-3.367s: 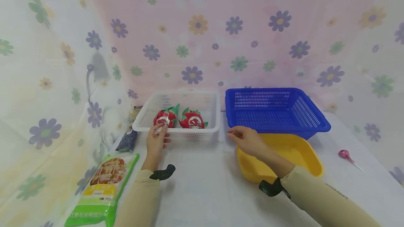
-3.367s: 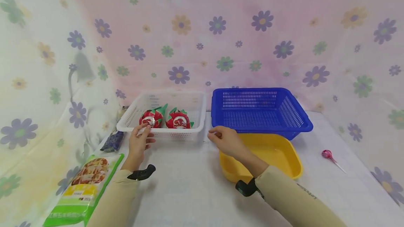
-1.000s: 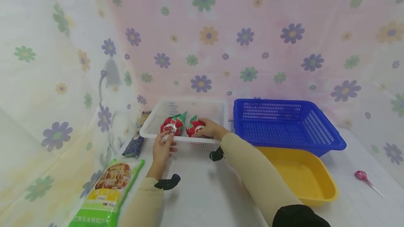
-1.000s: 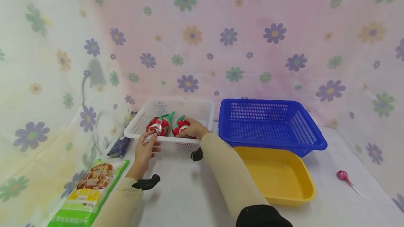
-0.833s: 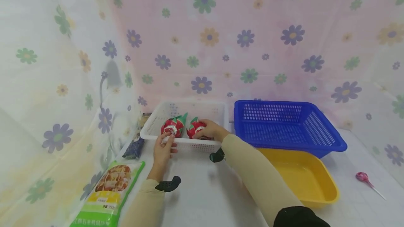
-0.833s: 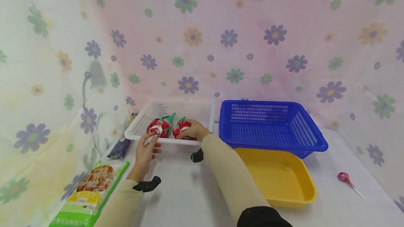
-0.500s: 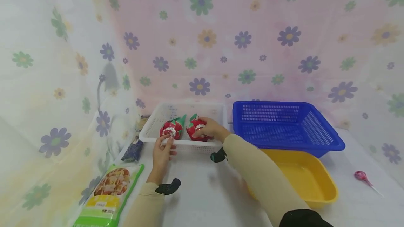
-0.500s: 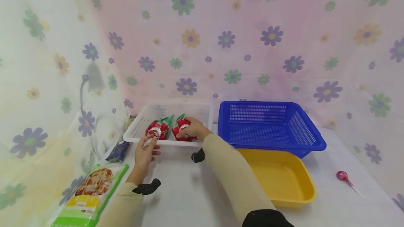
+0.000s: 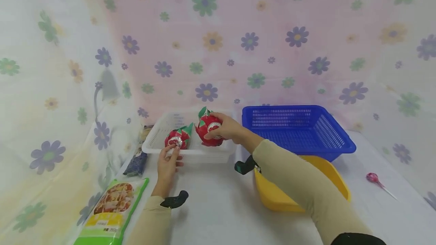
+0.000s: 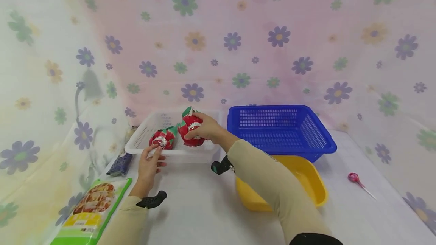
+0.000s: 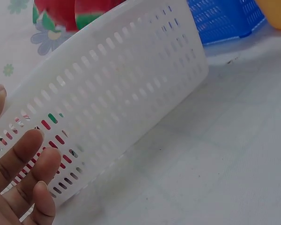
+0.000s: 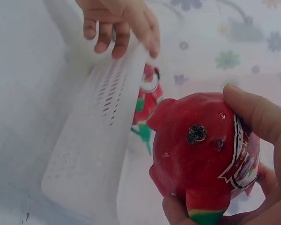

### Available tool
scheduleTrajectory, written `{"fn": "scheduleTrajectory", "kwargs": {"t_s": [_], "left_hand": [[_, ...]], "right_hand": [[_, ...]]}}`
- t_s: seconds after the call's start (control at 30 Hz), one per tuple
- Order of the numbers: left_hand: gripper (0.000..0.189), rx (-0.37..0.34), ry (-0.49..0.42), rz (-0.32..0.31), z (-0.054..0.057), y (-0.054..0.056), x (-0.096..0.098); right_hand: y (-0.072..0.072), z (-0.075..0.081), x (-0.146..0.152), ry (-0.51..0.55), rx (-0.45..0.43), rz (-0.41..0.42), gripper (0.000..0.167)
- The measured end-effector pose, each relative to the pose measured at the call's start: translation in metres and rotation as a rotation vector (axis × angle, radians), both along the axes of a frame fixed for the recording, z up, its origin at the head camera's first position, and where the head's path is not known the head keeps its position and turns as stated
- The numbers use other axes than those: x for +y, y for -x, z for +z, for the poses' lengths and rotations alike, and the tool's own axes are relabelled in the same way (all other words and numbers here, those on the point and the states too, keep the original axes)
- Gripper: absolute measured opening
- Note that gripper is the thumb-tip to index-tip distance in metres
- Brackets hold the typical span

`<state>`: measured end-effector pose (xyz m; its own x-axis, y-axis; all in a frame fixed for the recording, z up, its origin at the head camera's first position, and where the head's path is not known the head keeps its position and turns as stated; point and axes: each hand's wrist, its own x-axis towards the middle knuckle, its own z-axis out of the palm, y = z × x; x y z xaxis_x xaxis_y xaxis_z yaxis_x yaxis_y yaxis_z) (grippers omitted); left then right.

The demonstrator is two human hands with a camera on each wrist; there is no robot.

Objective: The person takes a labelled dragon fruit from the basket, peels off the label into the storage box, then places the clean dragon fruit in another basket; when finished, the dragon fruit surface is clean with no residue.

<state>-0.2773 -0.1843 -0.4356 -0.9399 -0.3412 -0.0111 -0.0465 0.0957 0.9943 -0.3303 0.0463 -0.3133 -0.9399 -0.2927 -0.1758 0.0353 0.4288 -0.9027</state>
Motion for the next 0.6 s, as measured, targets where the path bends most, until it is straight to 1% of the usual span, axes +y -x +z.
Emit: {"fn": "scheduleTrajectory", "kwargs": {"t_s": [0.07,0.2,0.3,0.43,0.6], "left_hand": [[0.047,-0.015,-0.009,0.009,-0.002,0.0,-0.001],[0.045,-0.026,-0.021,0.007,-0.006,0.001,0.0],[0.046,-0.009,-0.019,0.012,-0.006,0.001,0.0],[0.045,-0.011,-0.009,0.021,-0.002,0.001,0.0],[0.046,-0.037,0.011,0.013,0.002,0.001,0.001]], "right_hand": [[-0.009,0.005,0.006,-0.004,0.0,0.007,0.09],[-0.031,0.012,0.023,-0.023,-0.004,0.008,0.09],[-0.048,0.016,0.036,-0.034,0.016,0.014,0.09],[-0.071,0.015,0.052,-0.052,0.034,0.028,0.091],[-0.099,0.006,0.07,-0.023,0.026,0.019,0.091]]}}
